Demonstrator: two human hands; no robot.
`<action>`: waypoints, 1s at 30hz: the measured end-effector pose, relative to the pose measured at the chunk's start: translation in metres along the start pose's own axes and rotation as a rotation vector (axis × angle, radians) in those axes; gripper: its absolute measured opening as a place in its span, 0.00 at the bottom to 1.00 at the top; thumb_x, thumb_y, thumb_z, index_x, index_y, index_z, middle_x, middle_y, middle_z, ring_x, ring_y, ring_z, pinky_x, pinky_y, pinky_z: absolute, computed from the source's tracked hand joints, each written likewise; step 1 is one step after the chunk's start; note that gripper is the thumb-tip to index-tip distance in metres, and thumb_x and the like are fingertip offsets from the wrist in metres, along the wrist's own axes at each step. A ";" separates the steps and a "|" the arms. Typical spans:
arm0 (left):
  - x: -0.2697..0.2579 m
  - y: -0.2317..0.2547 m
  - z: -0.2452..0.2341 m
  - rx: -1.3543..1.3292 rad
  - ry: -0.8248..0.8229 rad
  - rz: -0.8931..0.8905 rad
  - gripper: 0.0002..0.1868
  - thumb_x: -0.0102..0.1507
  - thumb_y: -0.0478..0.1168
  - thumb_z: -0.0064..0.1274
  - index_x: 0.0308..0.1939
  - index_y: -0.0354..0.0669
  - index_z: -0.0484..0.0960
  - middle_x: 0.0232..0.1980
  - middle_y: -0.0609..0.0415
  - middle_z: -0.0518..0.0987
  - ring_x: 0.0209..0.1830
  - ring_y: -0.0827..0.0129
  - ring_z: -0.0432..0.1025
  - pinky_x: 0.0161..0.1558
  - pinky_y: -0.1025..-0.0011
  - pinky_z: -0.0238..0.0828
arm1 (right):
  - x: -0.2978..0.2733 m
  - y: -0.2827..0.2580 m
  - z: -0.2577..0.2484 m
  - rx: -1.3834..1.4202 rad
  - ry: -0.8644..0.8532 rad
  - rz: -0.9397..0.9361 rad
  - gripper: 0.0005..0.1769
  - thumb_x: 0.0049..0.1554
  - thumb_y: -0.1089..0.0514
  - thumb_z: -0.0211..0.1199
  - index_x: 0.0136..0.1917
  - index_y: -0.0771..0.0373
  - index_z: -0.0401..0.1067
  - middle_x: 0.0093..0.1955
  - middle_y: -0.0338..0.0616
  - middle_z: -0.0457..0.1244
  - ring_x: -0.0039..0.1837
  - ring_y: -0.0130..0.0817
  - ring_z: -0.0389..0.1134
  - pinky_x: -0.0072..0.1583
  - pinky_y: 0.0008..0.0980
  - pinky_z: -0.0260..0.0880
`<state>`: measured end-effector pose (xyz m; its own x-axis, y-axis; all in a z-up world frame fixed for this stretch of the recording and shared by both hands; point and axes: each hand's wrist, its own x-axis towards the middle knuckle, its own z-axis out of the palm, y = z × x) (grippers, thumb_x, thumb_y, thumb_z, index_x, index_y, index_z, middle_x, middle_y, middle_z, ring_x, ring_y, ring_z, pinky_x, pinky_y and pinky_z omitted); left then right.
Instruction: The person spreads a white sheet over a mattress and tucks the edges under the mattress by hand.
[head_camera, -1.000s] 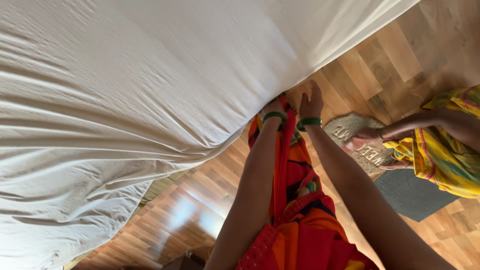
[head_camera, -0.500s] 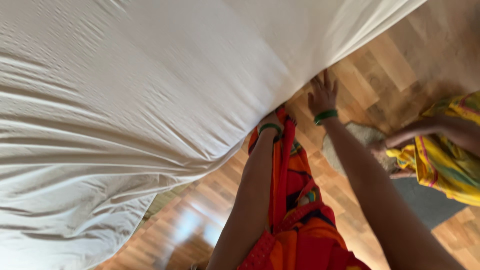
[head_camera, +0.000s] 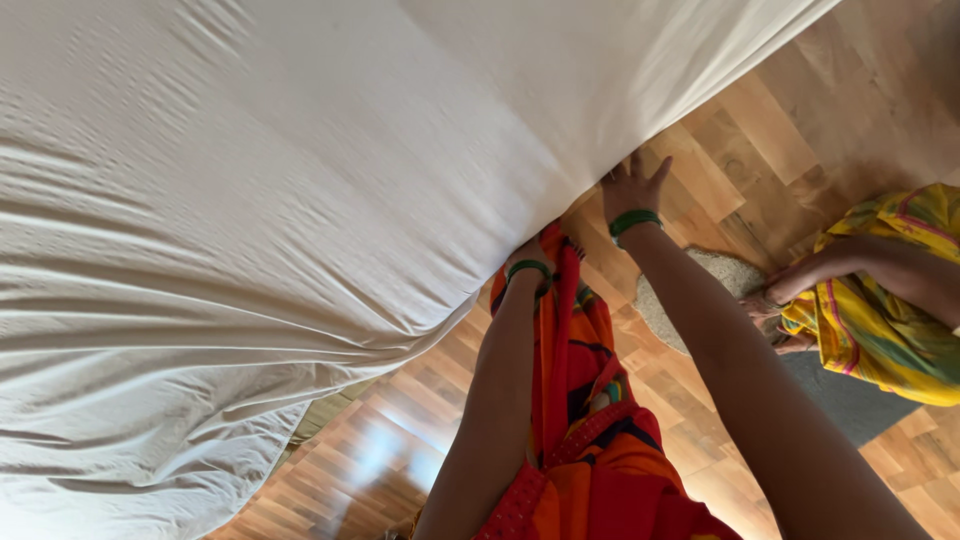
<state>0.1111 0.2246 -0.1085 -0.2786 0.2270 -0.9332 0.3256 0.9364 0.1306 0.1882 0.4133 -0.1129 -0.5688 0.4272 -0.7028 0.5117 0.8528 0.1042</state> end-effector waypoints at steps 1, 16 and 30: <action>0.000 0.001 0.000 0.005 -0.005 0.000 0.49 0.60 0.54 0.58 0.80 0.52 0.51 0.83 0.47 0.53 0.84 0.54 0.47 0.80 0.55 0.46 | -0.002 -0.005 -0.006 0.001 -0.001 0.008 0.27 0.67 0.49 0.43 0.79 0.41 0.56 0.87 0.31 0.39 0.87 0.48 0.32 0.73 0.83 0.26; 0.005 -0.011 -0.006 0.072 -0.004 -0.014 0.47 0.61 0.54 0.57 0.79 0.47 0.52 0.83 0.44 0.55 0.84 0.54 0.49 0.81 0.57 0.47 | 0.026 -0.010 0.003 0.183 0.044 -0.048 0.34 0.64 0.51 0.50 0.82 0.53 0.53 0.84 0.47 0.43 0.83 0.58 0.38 0.77 0.68 0.37; 0.005 -0.011 -0.018 0.120 -0.028 -0.007 0.46 0.62 0.54 0.56 0.79 0.42 0.54 0.82 0.41 0.57 0.83 0.53 0.51 0.82 0.58 0.49 | -0.001 0.054 0.074 1.102 0.573 0.186 0.17 0.62 0.58 0.61 0.65 0.51 0.72 0.66 0.47 0.67 0.61 0.44 0.70 0.59 0.43 0.72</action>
<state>0.0904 0.2205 -0.1084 -0.2562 0.2115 -0.9432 0.4299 0.8989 0.0848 0.2645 0.4366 -0.1585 -0.4865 0.8184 -0.3057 0.7224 0.1801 -0.6676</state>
